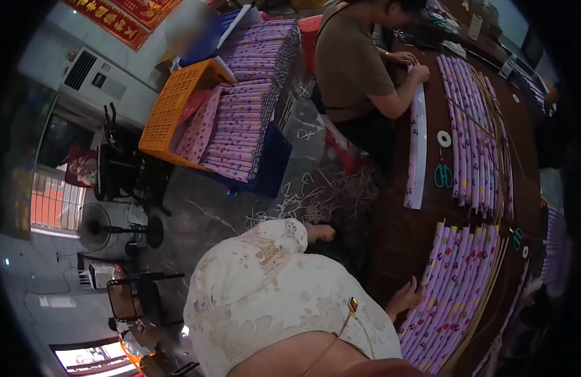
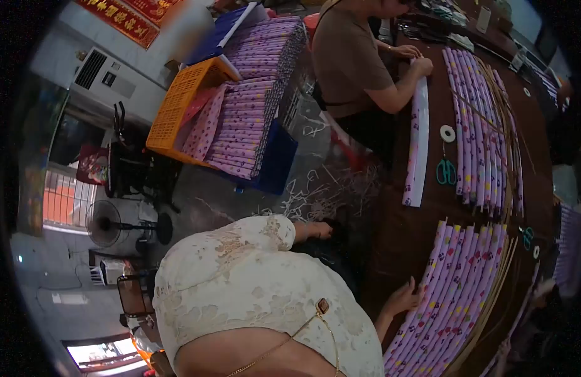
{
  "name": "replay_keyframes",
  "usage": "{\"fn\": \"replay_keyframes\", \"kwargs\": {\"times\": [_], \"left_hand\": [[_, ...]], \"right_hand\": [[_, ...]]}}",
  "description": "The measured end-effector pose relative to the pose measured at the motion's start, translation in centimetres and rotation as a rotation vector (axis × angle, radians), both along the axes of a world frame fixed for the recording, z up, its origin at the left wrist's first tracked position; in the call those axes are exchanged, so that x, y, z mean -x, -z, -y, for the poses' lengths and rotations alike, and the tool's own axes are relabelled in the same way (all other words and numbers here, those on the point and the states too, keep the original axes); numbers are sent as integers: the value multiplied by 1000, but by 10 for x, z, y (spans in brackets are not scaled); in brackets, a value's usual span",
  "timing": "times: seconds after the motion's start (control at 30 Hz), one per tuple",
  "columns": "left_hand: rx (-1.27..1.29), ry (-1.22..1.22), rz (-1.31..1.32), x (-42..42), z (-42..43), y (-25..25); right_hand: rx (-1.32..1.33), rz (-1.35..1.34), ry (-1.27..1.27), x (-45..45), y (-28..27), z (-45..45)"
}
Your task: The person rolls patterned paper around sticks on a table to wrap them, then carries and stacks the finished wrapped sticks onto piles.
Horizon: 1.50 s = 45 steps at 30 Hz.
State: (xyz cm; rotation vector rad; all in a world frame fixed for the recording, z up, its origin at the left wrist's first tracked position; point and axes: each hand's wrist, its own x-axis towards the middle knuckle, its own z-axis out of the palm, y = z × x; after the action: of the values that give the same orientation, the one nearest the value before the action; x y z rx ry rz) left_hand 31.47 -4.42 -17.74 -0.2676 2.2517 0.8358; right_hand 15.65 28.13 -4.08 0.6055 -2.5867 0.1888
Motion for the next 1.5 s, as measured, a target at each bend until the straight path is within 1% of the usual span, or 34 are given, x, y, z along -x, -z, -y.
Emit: {"fn": "replay_keyframes", "kwargs": {"times": [0.03,0.07,0.1,0.13,0.17,0.23,0.27,0.3,0.37,0.43,0.5,0.53,0.6,0.63,0.67,0.7,0.73,0.8,0.83,0.87,0.9,0.93,0.97,1.03,1.1,1.13,1.17,1.23,1.27,1.3,1.37,1.4,1.47,1.5], "left_hand": [[61,-98,-15,-15,15,13],[123,-187,-28,-28,28,19],[123,-195,-24,-36,36,13],[133,-278,14,-40,42,1],[145,-356,51,-41,49,-11],[168,-501,128,-46,62,-30],[175,-568,166,-48,66,-37],[197,-438,173,-53,71,-29],[226,-318,217,-44,79,-27],[267,-421,162,-43,92,4],[204,-355,-46,-21,111,-9],[174,-262,-49,-13,122,6],[153,-240,-3,1,165,44],[148,-185,-12,25,183,43],[166,-148,93,44,198,37],[190,-115,197,61,217,32],[57,-179,26,53,253,98],[48,-99,-1,94,279,98],[50,-59,-14,96,297,96],[48,-22,-21,84,319,89],[47,10,-23,57,342,75],[47,41,-28,-13,376,60],[49,70,-42,1,385,55],[59,125,-72,28,402,47],[62,174,-105,60,408,54],[56,177,-109,70,411,57],[54,181,-107,74,413,66],[58,187,-100,70,412,85],[60,187,-94,59,394,93],[61,184,-87,46,377,95],[58,168,-76,18,354,98],[55,156,-69,35,332,112],[61,149,-36,34,310,120],[67,152,-31,28,310,116]], "right_hand": [[85,13,-107,-4,-10,19],[87,15,-122,-2,-7,34],[237,234,-299,-3,0,46],[385,458,-469,-4,2,58],[383,462,-468,-5,3,72],[515,477,-690,-9,-3,108],[526,470,-729,-8,-6,123],[536,462,-751,-8,-8,137],[565,558,-773,-2,2,159],[509,561,-777,11,-16,183],[542,519,-750,28,-21,205],[538,501,-652,42,-23,210],[538,381,-615,68,-29,234],[548,345,-534,86,-36,243],[562,314,-456,101,-42,252],[534,179,-340,121,-42,259],[521,115,-238,145,-51,266],[449,-9,-52,204,-74,275],[397,-61,36,238,-79,280],[462,-53,172,274,-72,283],[430,43,291,308,-81,287],[390,140,395,343,-79,292],[354,231,498,378,-76,297],[180,69,632,434,-65,312],[98,125,696,473,-68,326],[10,287,754,488,-71,332],[8,282,757,497,-73,332],[-64,683,612,510,-76,334],[-29,731,529,517,-68,327],[-31,733,525,524,-62,319],[-106,836,435,543,-50,298],[29,757,331,555,-32,284],[213,747,186,531,-70,266],[-21,614,201,538,-77,250]]}}
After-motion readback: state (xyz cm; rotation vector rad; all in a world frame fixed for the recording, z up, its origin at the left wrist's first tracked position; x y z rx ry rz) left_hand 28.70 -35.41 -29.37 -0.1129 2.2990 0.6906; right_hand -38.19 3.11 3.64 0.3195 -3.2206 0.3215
